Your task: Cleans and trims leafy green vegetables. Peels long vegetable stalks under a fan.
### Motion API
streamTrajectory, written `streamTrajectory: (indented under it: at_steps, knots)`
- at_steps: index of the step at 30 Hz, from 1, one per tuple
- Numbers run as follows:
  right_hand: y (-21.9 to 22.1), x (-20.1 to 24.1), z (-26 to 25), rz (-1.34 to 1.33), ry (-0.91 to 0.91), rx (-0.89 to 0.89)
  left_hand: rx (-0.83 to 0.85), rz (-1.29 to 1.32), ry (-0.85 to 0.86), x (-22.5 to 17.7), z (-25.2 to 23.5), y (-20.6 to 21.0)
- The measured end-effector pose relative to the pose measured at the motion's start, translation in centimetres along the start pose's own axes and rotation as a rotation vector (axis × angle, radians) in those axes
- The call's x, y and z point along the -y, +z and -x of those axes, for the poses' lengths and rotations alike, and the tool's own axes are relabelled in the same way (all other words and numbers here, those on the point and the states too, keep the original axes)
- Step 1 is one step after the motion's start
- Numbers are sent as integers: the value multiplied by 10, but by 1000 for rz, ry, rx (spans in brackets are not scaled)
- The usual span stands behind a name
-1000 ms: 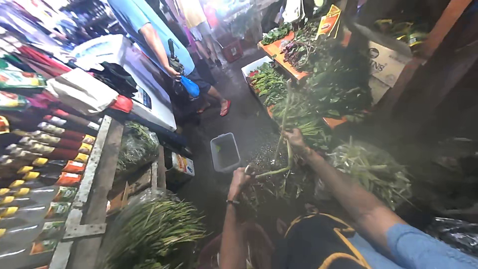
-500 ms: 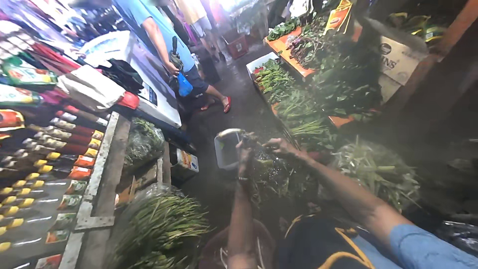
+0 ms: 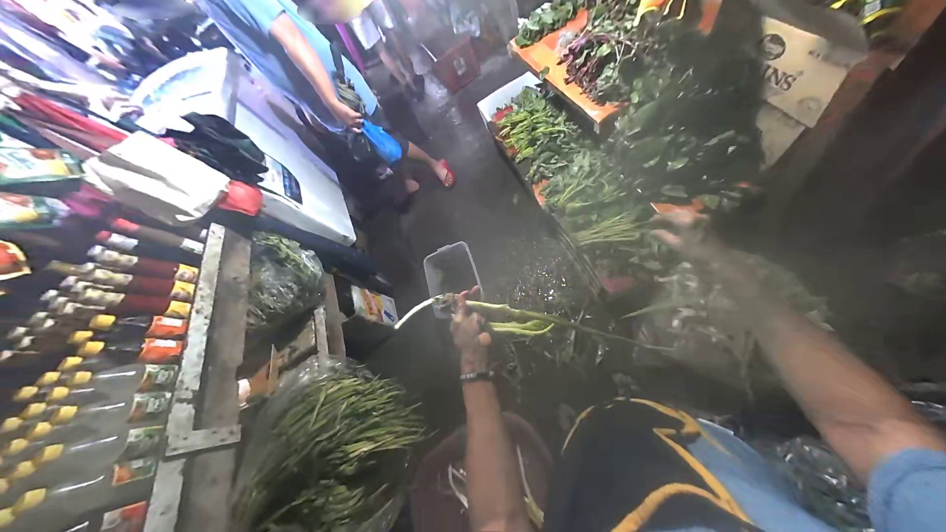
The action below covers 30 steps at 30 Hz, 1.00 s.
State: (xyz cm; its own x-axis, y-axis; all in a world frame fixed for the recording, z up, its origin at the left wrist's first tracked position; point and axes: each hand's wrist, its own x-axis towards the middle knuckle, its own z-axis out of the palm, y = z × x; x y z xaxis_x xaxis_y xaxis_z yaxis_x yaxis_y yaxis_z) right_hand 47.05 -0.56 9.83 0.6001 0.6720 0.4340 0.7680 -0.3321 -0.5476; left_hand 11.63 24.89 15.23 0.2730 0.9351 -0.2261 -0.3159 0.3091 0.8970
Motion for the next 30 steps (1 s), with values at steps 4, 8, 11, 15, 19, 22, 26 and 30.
streamTrajectory:
  at_steps: [4, 8, 11, 15, 19, 22, 26, 30]
  knots:
    - [-45, -20, 7, 171, 174, 85, 70, 19, 21, 8, 11, 4]
    - [-23, 36, 8, 49, 184, 176, 142, -7, 50, 14, 22, 23]
    - [27, 112, 13, -506, 219, 352, 205, -39, 64, 18, 32, 44]
    - [65, 188, 19, -1042, 184, 643, 240, -65, 100, 21, 40, 61]
    - [63, 198, 16, -997, 260, 600, 176, -76, 210, 6, 32, 50]
    - [54, 187, 13, -989, 254, 674, 95, -98, 272, -5, 26, 43]
    - [49, 188, 13, -936, 265, 677, 41, -200, 350, 3, 25, 44]
    - [51, 185, 16, -927, 281, 630, 26, -226, 388, 1, 29, 50]
